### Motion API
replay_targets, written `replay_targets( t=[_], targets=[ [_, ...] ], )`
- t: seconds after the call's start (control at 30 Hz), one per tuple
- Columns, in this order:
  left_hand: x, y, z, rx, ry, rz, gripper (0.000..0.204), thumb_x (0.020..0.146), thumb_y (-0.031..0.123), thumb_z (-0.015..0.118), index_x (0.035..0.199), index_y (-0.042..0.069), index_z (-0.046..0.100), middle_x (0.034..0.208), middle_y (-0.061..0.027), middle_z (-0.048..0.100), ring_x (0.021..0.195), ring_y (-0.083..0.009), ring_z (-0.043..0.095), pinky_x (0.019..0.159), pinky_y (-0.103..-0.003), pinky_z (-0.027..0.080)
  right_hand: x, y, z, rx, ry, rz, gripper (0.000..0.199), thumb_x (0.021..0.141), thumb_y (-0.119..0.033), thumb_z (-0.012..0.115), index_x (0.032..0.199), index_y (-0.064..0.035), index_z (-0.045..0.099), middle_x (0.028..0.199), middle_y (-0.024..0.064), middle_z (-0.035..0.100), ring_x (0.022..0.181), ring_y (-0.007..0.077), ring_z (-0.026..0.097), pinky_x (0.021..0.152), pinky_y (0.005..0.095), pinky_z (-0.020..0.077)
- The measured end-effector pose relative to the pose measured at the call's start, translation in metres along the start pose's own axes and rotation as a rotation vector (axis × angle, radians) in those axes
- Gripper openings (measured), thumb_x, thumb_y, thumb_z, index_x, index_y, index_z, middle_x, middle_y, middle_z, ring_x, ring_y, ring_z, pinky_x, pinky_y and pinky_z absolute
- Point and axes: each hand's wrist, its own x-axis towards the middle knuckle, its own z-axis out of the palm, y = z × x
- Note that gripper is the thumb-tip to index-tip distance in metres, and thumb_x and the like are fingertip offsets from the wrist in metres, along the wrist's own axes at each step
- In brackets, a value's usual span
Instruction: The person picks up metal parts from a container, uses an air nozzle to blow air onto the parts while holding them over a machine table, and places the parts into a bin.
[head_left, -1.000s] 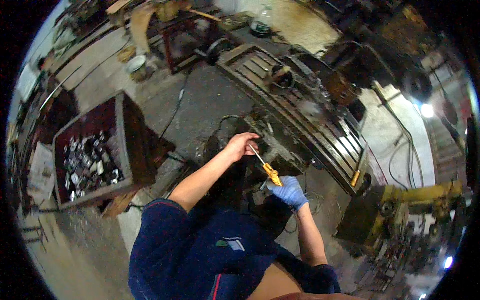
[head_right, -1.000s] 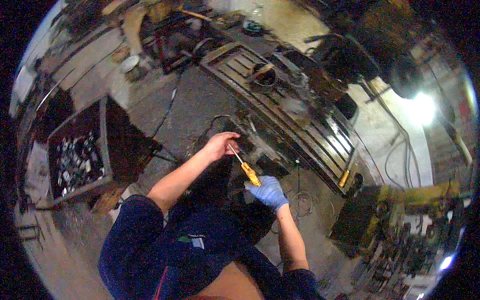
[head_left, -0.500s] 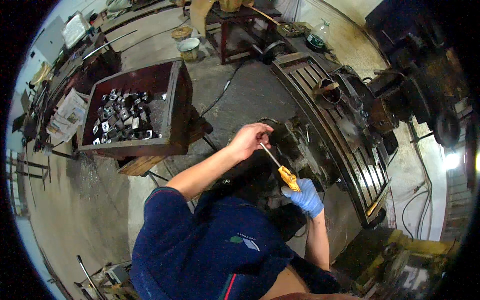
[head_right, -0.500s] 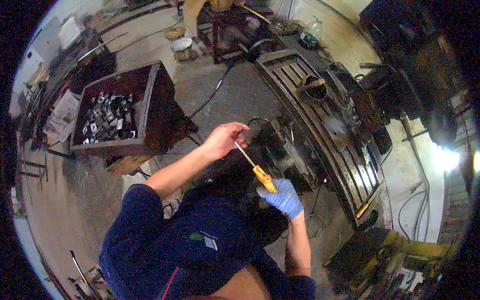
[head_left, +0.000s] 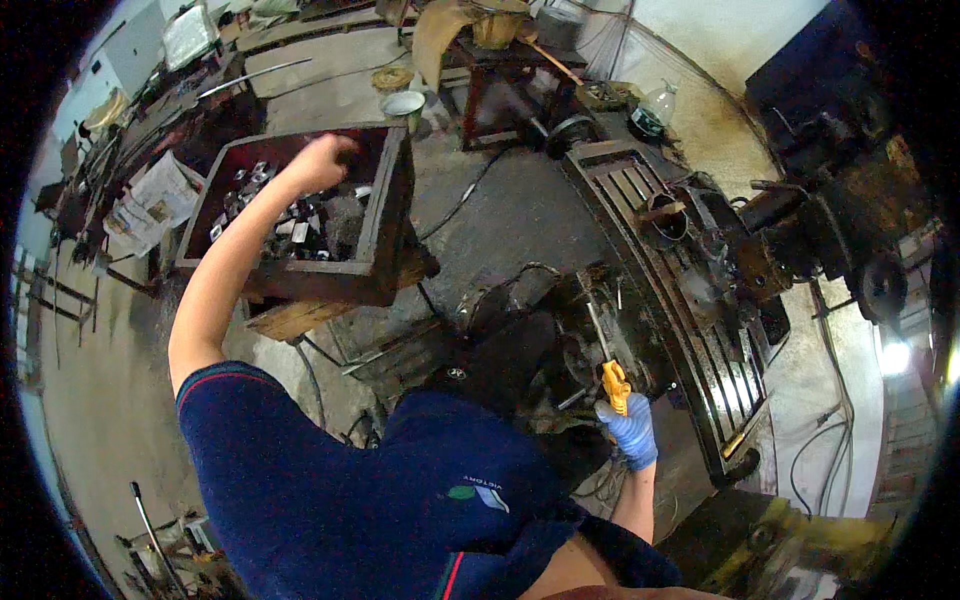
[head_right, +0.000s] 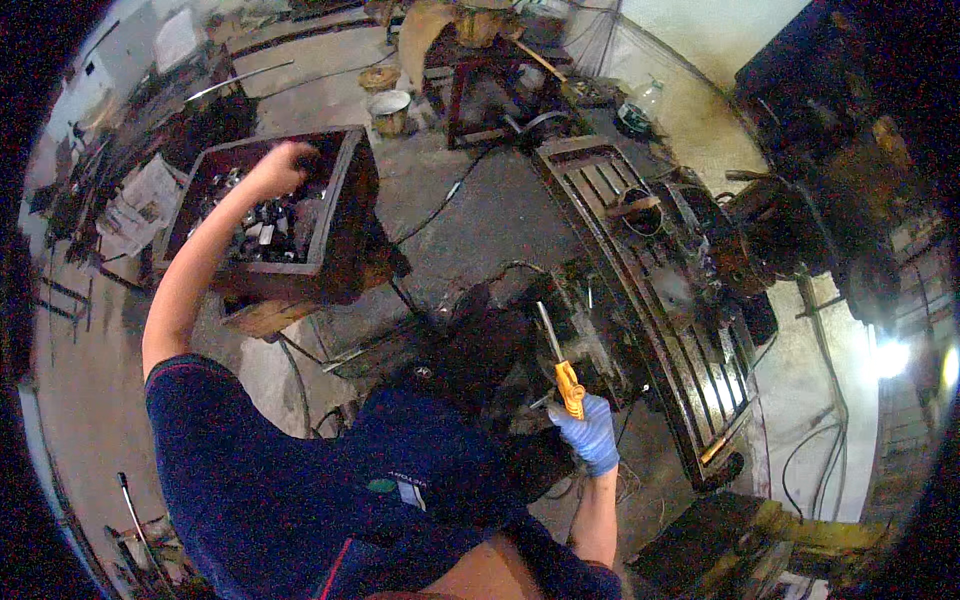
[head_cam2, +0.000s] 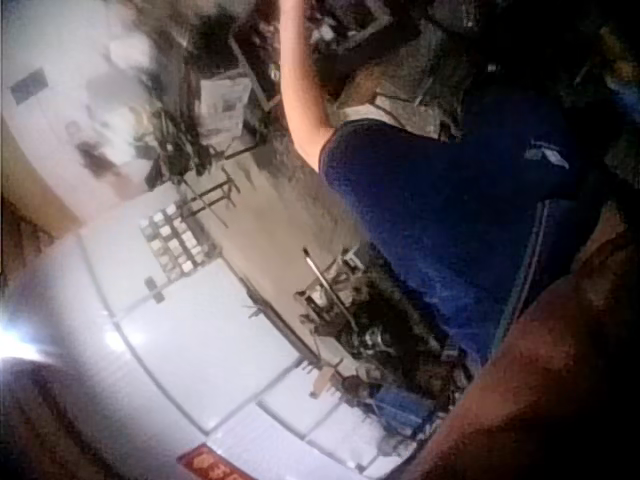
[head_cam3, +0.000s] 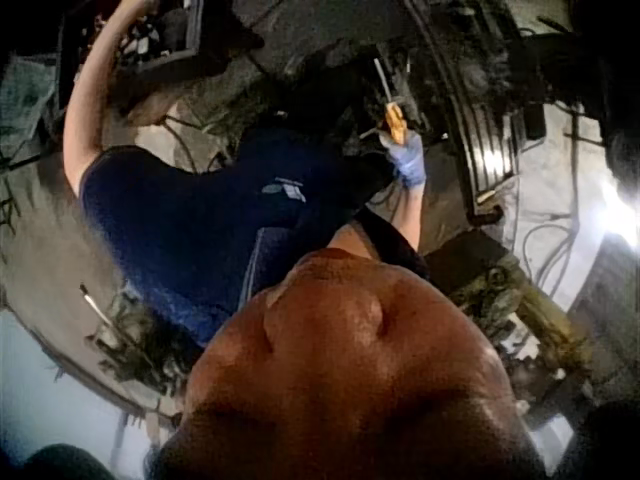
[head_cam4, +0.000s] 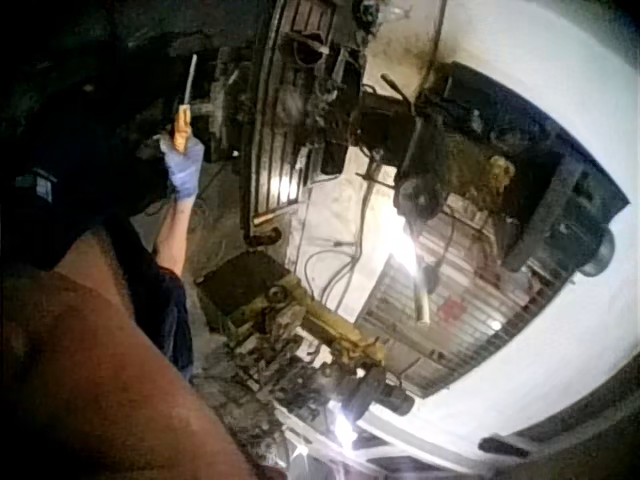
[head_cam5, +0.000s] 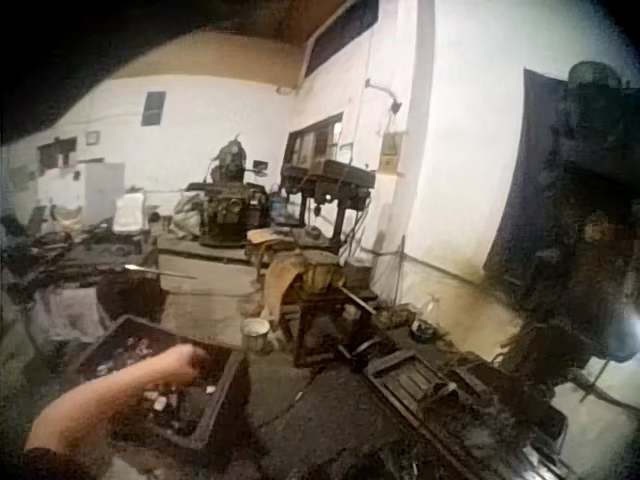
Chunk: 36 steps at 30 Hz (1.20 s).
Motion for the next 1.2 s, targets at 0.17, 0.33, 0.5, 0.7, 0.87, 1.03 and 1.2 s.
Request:
replay_targets(
  t=[0.17,0.33,0.5,0.7,0.87,1.03,1.2],
  targets=[
    [0.019,0.007,0.047,0.349,-0.551,-0.053,0.036,0.068,0.021,0.063,0.102,0.011,0.058,0.098,-0.0151,0.061,0.092,-0.0316,0.059,0.072,-0.042,0.049,-0.013,-0.001,0.002,0.03,0.102,0.045,0.023,0.072,-0.021,0.069,0.073,-0.0005,0.058,0.059,-0.0011,0.05,0.056,0.0075,0.042,0.051,0.027,0.0366],
    [0.019,-0.028,0.089,0.498,-0.455,0.04,0.023,0.064,0.018,0.062,0.086,0.01,0.062,0.082,-0.0142,0.064,0.08,-0.032,0.062,0.068,-0.042,0.049,-0.019,-0.001,0.003,-0.002,0.125,0.068,0.025,0.072,-0.022,0.068,0.075,-0.0001,0.058,0.06,-0.0008,0.051,0.057,0.0075,0.043,0.051,0.0271,0.0377],
    [0.021,0.022,0.033,0.489,-0.347,0.14,0.026,0.062,0.014,0.062,0.088,0.01,0.062,0.076,-0.014,0.063,0.076,-0.0335,0.061,0.069,-0.042,0.049,-0.02,-0.003,0.002,-0.087,0.14,0.039,0.028,0.072,-0.024,0.068,0.081,0.0009,0.059,0.063,0.0022,0.054,0.059,0.0086,0.046,0.055,0.0276,0.0405],
    [0.04,0.072,-0.051,-0.859,0.099,-0.318,0.018,0.081,0.012,0.061,0.091,-0.002,0.054,0.069,-0.0034,0.057,0.05,-0.0096,0.052,0.051,-0.024,0.044,-0.01,-0.022,0.005,-0.191,0.084,0.025,0.033,0.071,-0.027,0.069,0.09,-0.0009,0.06,0.067,0.0078,0.058,0.061,0.012,0.051,0.057,0.03,0.0428],
    [0.086,0.181,-0.073,-1.22,-0.078,-0.077,0.026,0.083,0.023,0.06,0.092,0.0,0.054,0.064,0.0005,0.051,0.05,-0.0069,0.049,0.054,-0.023,0.044,0.001,-0.042,-0.002,-0.378,0.062,-0.16,0.038,0.071,-0.036,0.068,0.092,-0.0056,0.061,0.073,0.0159,0.061,0.063,0.0297,0.058,0.057,0.0341,0.0449],
    [0.138,0.302,0.007,-1.361,-0.358,0.01,0.026,0.082,0.028,0.062,0.086,0.003,0.055,0.064,-0.0018,0.052,0.045,-0.0126,0.052,0.045,-0.027,0.044,-0.023,-0.059,-0.019,-0.296,0.203,-0.118,0.041,0.071,-0.037,0.067,0.098,-0.0061,0.06,0.074,0.018,0.061,0.065,0.032,0.06,0.06,0.0368,0.0468],
    [0.127,0.398,0.107,-1.64,-0.869,0.091,0.012,0.081,0.009,0.052,0.082,-0.001,0.046,0.075,-0.0107,0.056,0.051,-0.0235,0.059,0.057,-0.037,0.055,-0.056,-0.046,-0.046,-0.35,0.432,-0.105,0.038,0.072,-0.038,0.064,0.09,-0.0035,0.06,0.069,0.019,0.058,0.062,0.0329,0.057,0.058,0.0384,0.0447]
  ],
)
